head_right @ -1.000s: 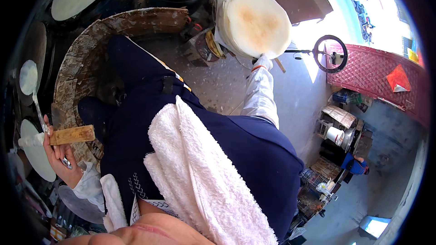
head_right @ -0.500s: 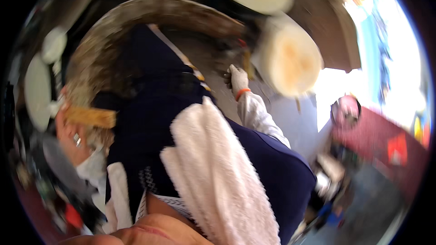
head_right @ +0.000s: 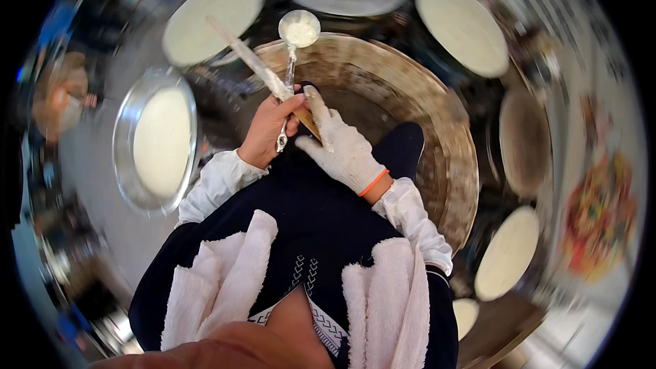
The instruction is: The person scoops batter from a large metal bowl and pours it onto a circular griddle. They use a wooden spreader to distribute the batter into a thin, round crepe. The person flips the crepe with a spatula and removes the finished product to a stack. This process is repeated continuously across multiple griddles.
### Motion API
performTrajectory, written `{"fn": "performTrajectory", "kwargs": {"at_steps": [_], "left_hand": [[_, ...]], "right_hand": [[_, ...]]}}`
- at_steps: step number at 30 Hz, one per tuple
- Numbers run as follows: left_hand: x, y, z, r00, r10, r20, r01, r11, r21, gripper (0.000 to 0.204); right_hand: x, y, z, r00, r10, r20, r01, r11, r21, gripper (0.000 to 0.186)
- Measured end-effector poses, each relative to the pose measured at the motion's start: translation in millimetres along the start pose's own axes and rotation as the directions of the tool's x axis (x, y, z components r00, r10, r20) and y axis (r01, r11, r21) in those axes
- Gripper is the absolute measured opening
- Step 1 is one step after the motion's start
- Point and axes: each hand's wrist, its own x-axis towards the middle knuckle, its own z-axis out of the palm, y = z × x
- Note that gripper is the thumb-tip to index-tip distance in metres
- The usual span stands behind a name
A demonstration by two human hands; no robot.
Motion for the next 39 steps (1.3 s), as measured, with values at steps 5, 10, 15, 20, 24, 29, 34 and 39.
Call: {"fn": "performTrajectory", "kwargs": {"at_steps": [5,10,15,20,24,29,34,39], "left_hand": [[-58.1,10.9,-72.4,0.915,0.181,-0.361,-0.217,0.974,-0.063,0.032],[-112.8,4.2,-150.1,0.754,0.162,-0.636,-0.382,0.896,-0.225,0.032],[-172.3,-35.7,-292.6,0.441,0.035,-0.897,-0.291,0.951,-0.106,0.031],[-191.7,-30.9,-421.0,0.366,0.058,-0.929,0.013,0.998,0.068,0.027],[-154.0,-8.1,-467.6,0.316,0.167,-0.934,0.327,0.905,0.272,0.037],[-119.2,-40.3,-530.2,0.397,0.515,-0.760,0.609,0.471,0.638,0.049],[-120.3,-41.2,-507.8,0.684,0.005,-0.729,0.441,0.794,0.420,0.034],[-126.7,-19.4,-479.0,0.702,-0.232,-0.673,0.443,0.883,0.158,0.028]], "right_hand": [[40.7,-6.5,31.6,0.958,0.001,0.286,-0.108,0.927,0.358,0.058],[78.2,-10.2,49.9,0.938,0.010,0.348,-0.240,0.744,0.624,0.033],[113.2,-25.0,95.9,0.822,-0.028,0.568,-0.376,0.723,0.580,0.029],[135.9,-50.6,130.4,0.747,0.021,0.665,-0.420,0.789,0.448,0.037],[160.6,-62.9,148.4,0.741,0.001,0.671,-0.345,0.859,0.379,0.046],[204.7,-91.5,174.0,0.668,0.072,0.741,-0.364,0.900,0.241,0.050],[260.3,-112.1,206.7,0.579,0.135,0.804,-0.335,0.938,0.084,0.051],[322.1,-147.7,244.1,0.534,0.044,0.844,0.190,0.967,-0.170,0.042]]}}
